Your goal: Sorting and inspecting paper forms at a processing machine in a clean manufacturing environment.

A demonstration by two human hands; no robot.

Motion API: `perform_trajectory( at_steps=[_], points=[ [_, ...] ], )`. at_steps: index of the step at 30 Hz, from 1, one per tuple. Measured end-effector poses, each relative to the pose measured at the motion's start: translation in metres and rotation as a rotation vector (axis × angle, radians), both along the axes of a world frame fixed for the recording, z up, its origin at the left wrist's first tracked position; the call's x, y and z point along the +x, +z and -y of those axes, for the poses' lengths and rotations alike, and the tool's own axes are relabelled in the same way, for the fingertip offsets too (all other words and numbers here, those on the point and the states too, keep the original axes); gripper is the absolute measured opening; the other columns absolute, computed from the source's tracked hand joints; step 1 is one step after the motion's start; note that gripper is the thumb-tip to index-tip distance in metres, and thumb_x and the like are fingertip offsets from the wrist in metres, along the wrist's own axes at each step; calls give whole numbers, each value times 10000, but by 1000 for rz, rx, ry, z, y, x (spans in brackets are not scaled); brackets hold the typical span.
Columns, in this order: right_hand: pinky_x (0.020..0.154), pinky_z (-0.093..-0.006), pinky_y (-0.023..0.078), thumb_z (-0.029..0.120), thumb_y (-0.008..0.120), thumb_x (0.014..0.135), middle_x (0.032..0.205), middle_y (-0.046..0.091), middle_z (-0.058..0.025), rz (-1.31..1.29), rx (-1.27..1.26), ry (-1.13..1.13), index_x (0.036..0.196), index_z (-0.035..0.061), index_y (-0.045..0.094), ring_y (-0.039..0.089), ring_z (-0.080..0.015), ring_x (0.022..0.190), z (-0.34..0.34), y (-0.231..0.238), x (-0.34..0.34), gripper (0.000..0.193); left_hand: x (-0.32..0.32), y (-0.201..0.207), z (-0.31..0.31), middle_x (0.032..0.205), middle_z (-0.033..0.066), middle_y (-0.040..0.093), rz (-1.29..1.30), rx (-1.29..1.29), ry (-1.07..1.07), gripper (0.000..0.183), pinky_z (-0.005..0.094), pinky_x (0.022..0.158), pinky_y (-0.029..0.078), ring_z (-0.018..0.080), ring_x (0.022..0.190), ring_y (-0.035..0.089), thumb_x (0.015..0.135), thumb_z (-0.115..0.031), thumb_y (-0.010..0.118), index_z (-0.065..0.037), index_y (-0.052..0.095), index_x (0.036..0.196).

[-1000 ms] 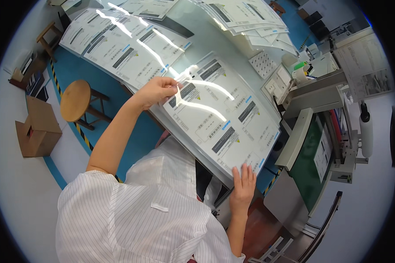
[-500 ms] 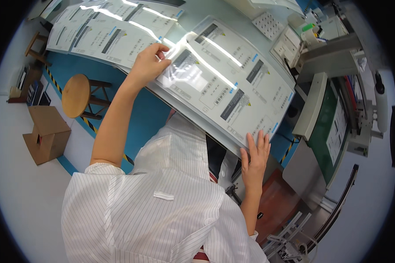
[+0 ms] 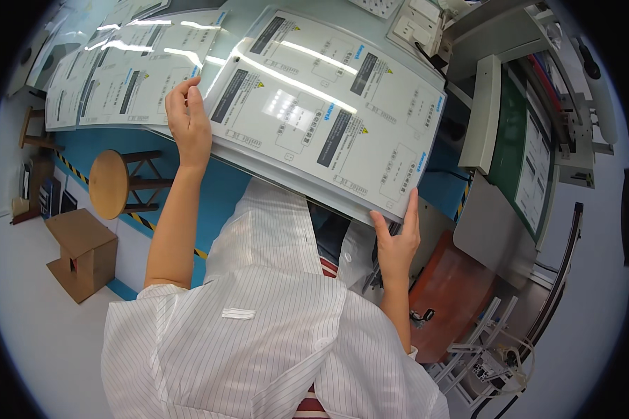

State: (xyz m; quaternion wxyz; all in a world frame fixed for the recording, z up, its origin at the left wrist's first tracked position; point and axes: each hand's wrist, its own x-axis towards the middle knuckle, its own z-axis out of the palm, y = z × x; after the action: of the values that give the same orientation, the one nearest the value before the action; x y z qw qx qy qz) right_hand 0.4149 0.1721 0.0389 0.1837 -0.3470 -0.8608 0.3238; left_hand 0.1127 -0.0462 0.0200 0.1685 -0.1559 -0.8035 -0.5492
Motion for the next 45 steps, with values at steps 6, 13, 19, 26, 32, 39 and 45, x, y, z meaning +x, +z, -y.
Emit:
perform_trajectory(
  at_steps=[6,13,19,26,32,39,45],
  points=[
    [1009,-371,402,268,757,806,1347,505,-216,3,-20,-30,1426,10,376,522,-309,1212,2,0,-2,772,-4,-5,-4,1090,122,552,-47,-64,89,299,320,934,392,222,1031,522,999,-223,423,-15,613,1099],
    [1023,-358,381,240,676,874,1302,543,-194,-117,45,-154,1309,-12,505,524,-291,1203,-62,23,24,532,-13,-25,6,1074,102,558,122,-121,-13,265,290,886,416,183,952,528,964,-144,483,-8,592,1164],
    [1101,-425,288,293,570,936,1414,402,-261,146,473,-452,1369,-41,407,374,-384,1327,-182,-1,100,570,-25,-29,16,1135,138,579,-34,-340,-110,294,324,920,422,235,1028,557,953,-102,472,8,569,1208],
    [1140,-510,173,424,508,941,1476,284,-285,376,511,-740,1428,-29,303,231,-417,1395,-258,-33,141,696,-23,-32,20,1153,157,577,-158,-444,-73,301,373,953,396,297,1071,527,961,-95,431,14,566,1207],
    [1140,-512,174,431,505,939,1489,293,-246,402,515,-769,1421,-18,329,240,-383,1400,-299,-38,147,681,-20,-28,11,1161,148,571,-104,-510,-44,301,373,958,389,290,1097,509,969,-105,416,23,563,1198],
    [1139,-521,172,386,469,952,1505,282,-227,427,508,-665,1434,20,331,247,-373,1403,-325,-31,144,621,-17,-28,9,1148,152,575,-124,-470,-23,293,374,950,390,294,1079,515,961,-99,420,20,570,1183],
    [1139,-503,187,340,441,958,1499,296,-226,368,510,-719,1433,25,333,261,-370,1398,-323,-37,147,581,-17,-26,8,1136,150,581,-121,-451,-28,285,370,946,391,289,1066,520,962,-103,432,13,576,1178]
  ],
)
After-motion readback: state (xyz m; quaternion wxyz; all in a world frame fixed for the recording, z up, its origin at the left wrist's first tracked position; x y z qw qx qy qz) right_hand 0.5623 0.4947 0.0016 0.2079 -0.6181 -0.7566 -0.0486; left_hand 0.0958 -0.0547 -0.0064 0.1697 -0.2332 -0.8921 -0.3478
